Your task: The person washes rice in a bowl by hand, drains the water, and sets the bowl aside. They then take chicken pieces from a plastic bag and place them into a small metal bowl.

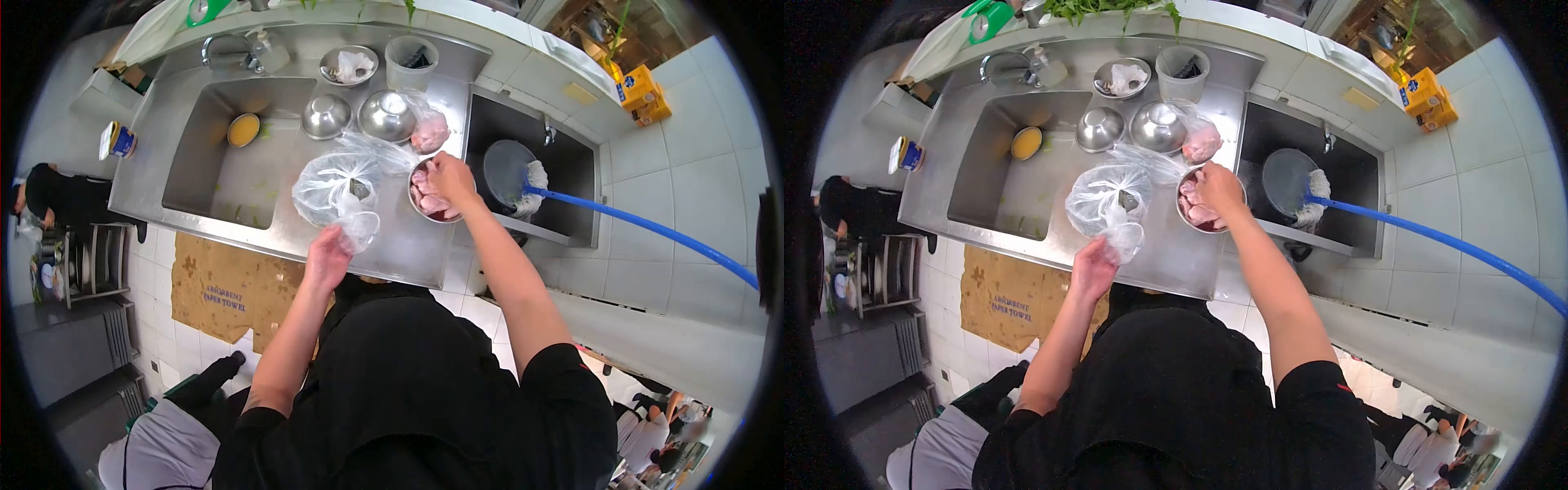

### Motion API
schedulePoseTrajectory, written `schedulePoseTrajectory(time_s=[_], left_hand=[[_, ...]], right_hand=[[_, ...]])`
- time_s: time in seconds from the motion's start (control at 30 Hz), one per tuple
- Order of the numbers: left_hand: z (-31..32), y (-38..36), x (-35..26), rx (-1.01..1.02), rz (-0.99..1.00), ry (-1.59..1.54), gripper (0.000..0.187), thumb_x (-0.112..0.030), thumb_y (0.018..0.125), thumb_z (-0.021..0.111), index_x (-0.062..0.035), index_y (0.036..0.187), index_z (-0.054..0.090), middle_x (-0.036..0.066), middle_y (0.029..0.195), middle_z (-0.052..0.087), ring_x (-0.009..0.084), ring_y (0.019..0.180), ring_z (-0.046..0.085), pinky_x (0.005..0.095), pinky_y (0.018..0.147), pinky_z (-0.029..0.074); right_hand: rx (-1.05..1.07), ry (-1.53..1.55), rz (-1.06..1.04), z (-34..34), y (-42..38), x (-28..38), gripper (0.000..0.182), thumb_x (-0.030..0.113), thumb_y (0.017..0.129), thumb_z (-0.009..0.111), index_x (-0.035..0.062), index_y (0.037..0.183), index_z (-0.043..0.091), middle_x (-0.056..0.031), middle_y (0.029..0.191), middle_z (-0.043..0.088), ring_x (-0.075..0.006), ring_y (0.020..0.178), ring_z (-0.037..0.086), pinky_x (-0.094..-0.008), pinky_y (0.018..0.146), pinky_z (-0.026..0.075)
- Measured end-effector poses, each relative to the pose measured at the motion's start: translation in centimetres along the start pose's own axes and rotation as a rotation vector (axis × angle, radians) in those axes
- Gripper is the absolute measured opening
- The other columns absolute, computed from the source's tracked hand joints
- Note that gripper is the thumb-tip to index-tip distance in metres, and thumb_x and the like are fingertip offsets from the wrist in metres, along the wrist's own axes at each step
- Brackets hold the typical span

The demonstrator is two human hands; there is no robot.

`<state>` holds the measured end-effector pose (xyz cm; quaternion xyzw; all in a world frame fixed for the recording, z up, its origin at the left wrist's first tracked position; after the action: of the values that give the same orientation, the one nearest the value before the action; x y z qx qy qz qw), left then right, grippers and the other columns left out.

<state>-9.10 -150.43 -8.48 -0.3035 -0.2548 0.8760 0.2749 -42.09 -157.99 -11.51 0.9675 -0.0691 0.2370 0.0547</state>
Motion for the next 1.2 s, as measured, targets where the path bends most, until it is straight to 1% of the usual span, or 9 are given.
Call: schedulePoseTrajectory(time_s=[0.03, 0.1, 0.23, 0.37, 0.5, 0.67, 0.77, 0.97, 1.2], left_hand=[[0.3, -0.1, 0.1, -0.004, 0.003, -0.004, 0.013, -0.015, 0.094, 0.062, -0.0103, 0.106, 0.059, 0.000, 0.100, 0.063, 0.0154, 0.092, 0.058, 0.0331, 0.087, 0.047], [0.8, -0.1, 0.2, -0.005, 0.022, 0.055, 0.014, -0.016, 0.096, 0.061, -0.0091, 0.108, 0.060, 0.000, 0.100, 0.064, 0.0140, 0.088, 0.059, 0.0304, 0.082, 0.047], [-2.5, 2.8, 1.3, 0.186, 0.035, 0.220, 0.016, -0.019, 0.097, 0.062, -0.0081, 0.109, 0.061, -0.001, 0.097, 0.065, 0.0112, 0.084, 0.058, 0.0273, 0.076, 0.046], [-0.4, 3.5, 2.9, 0.021, 0.078, 0.605, 0.023, -0.027, 0.097, 0.065, -0.0068, 0.108, 0.063, -0.001, 0.090, 0.063, 0.0077, 0.080, 0.056, 0.0252, 0.072, 0.044], [2.3, 5.9, 5.5, 0.130, 0.122, 1.036, 0.034, -0.038, 0.097, 0.064, -0.0042, 0.105, 0.067, -0.001, 0.087, 0.063, 0.0080, 0.080, 0.054, 0.0264, 0.070, 0.043], [5.4, 11.8, 9.1, 0.139, 0.167, 1.343, 0.047, -0.047, 0.091, 0.067, 0.0001, 0.091, 0.071, 0.006, 0.080, 0.067, 0.0156, 0.074, 0.059, 0.0334, 0.068, 0.046], [4.3, 15.2, 11.4, 0.091, 0.202, 1.370, 0.049, -0.046, 0.086, 0.068, 0.0030, 0.084, 0.071, 0.013, 0.075, 0.069, 0.0235, 0.071, 0.065, 0.0399, 0.067, 0.050], [5.1, 14.4, 11.6, 0.098, 0.194, 1.275, 0.045, -0.040, 0.084, 0.068, 0.0048, 0.088, 0.072, 0.018, 0.080, 0.071, 0.0285, 0.076, 0.069, 0.0425, 0.071, 0.051], [3.7, 15.5, 11.6, 0.049, 0.264, 1.274, 0.045, -0.039, 0.085, 0.066, 0.0043, 0.094, 0.072, 0.022, 0.084, 0.072, 0.0323, 0.081, 0.070, 0.0433, 0.074, 0.052]], right_hand=[[0.005, 0.001, -0.005, -0.5, 0.3, -0.3, 0.036, 0.026, 0.084, 0.073, 0.0034, 0.110, 0.063, -0.0160, 0.092, 0.071, -0.0340, 0.088, 0.070, -0.0462, 0.072, 0.055], [0.186, 0.897, 0.399, -1.5, 0.4, -2.2, 0.038, 0.019, 0.087, 0.070, -0.0008, 0.118, 0.061, -0.0116, 0.090, 0.072, -0.0279, 0.087, 0.070, -0.0416, 0.067, 0.056], [0.138, 1.527, 0.554, -6.0, -1.5, -2.9, 0.036, 0.014, 0.093, 0.062, 0.0013, 0.126, 0.059, -0.0085, 0.094, 0.069, -0.0236, 0.082, 0.068, -0.0382, 0.067, 0.058], [0.108, 1.636, 0.660, -6.0, -2.9, -5.5, 0.027, 0.021, 0.095, 0.064, 0.0043, 0.115, 0.060, -0.0050, 0.089, 0.066, -0.0202, 0.075, 0.066, -0.0382, 0.062, 0.055], [-0.001, 0.916, 0.562, -7.1, -3.2, -5.7, 0.021, 0.025, 0.091, 0.072, 0.0050, 0.093, 0.067, -0.0010, 0.069, 0.062, -0.0122, 0.068, 0.062, -0.0289, 0.055, 0.048], [-0.002, 0.004, 0.233, -7.6, -3.4, -2.4, 0.016, 0.026, 0.088, 0.064, 0.0162, 0.095, 0.076, -0.0169, 0.081, 0.070, -0.0365, 0.083, 0.069, -0.0456, 0.074, 0.055], [-0.028, -0.239, -0.014, -5.6, -3.7, -1.1, 0.018, 0.027, 0.088, 0.063, 0.0148, 0.092, 0.076, -0.0174, 0.089, 0.071, -0.0368, 0.086, 0.069, -0.0486, 0.075, 0.055], [-0.016, -0.342, -0.075, -1.0, -3.6, 0.1, 0.019, 0.014, 0.085, 0.060, 0.0025, 0.096, 0.070, -0.0195, 0.097, 0.071, -0.0364, 0.084, 0.072, -0.0459, 0.071, 0.059], [0.302, -0.269, 0.274, -3.4, -1.4, 1.4, 0.040, 0.034, 0.087, 0.064, 0.0095, 0.118, 0.068, -0.0161, 0.106, 0.073, -0.0340, 0.101, 0.070, -0.0448, 0.086, 0.055]])
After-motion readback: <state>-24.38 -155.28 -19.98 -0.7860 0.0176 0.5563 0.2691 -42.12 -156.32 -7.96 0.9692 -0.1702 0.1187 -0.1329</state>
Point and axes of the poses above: each hand's wrist, its own y-axis towards the middle knuckle, its own z-axis out of the palm, x = y × z, the point moved 2 cm from there along y, towards the middle knuckle
